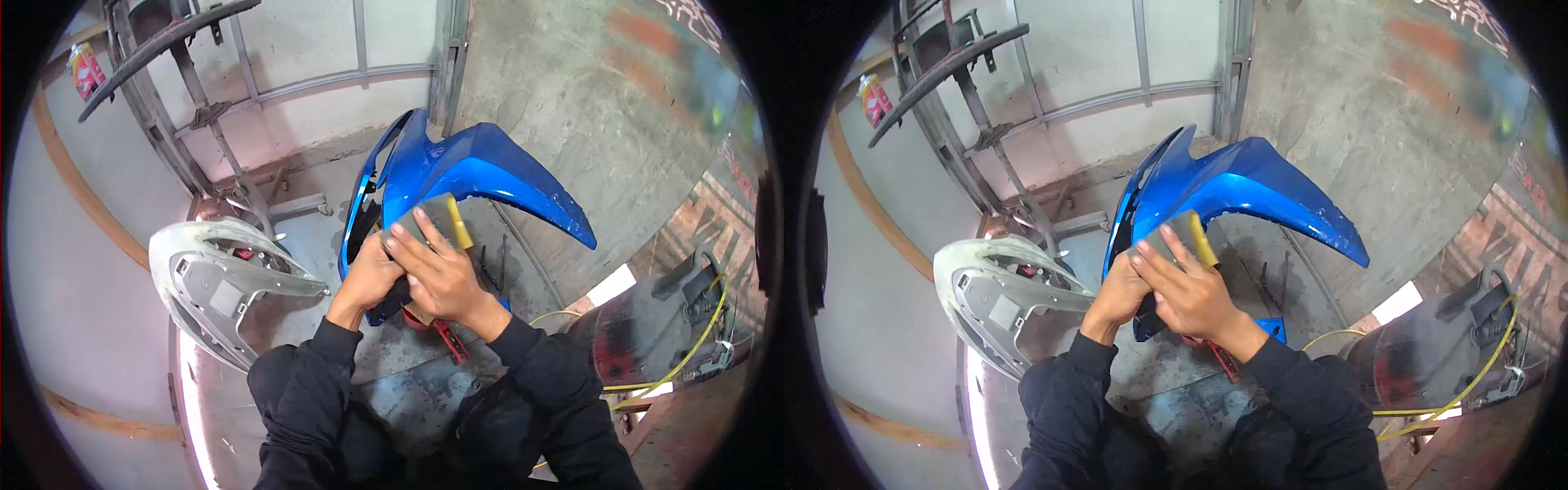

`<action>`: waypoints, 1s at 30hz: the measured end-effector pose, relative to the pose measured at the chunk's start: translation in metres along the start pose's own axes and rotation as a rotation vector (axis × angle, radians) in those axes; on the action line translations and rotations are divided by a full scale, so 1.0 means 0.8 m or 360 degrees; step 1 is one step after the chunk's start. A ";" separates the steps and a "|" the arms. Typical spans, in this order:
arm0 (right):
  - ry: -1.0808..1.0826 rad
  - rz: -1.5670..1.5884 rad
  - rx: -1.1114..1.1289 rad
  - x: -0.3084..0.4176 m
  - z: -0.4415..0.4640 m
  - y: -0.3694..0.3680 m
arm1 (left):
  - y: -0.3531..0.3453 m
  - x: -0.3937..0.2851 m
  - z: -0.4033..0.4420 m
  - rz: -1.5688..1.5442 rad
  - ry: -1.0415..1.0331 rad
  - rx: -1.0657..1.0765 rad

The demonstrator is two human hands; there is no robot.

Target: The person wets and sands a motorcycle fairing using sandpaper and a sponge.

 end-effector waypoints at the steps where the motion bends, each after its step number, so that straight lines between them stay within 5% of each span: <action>1: 0.0000 -0.0032 -0.0020 -0.009 -0.011 0.003 | 0.001 -0.002 0.000 0.0032 -0.0007 -0.0059; 30: -0.0170 -0.0091 -0.0192 -0.055 -0.008 0.020 | -0.004 0.010 0.010 0.0083 0.0041 -0.0119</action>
Point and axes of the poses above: each hand's wrist, its own z-axis towards the middle knuckle, its own y-axis out of the back of the hand, x = y × z, the point moved 4 cm from there along z, towards the middle knuckle, and after that the axes turned 5 degrees about z, right-handed, at the moved point
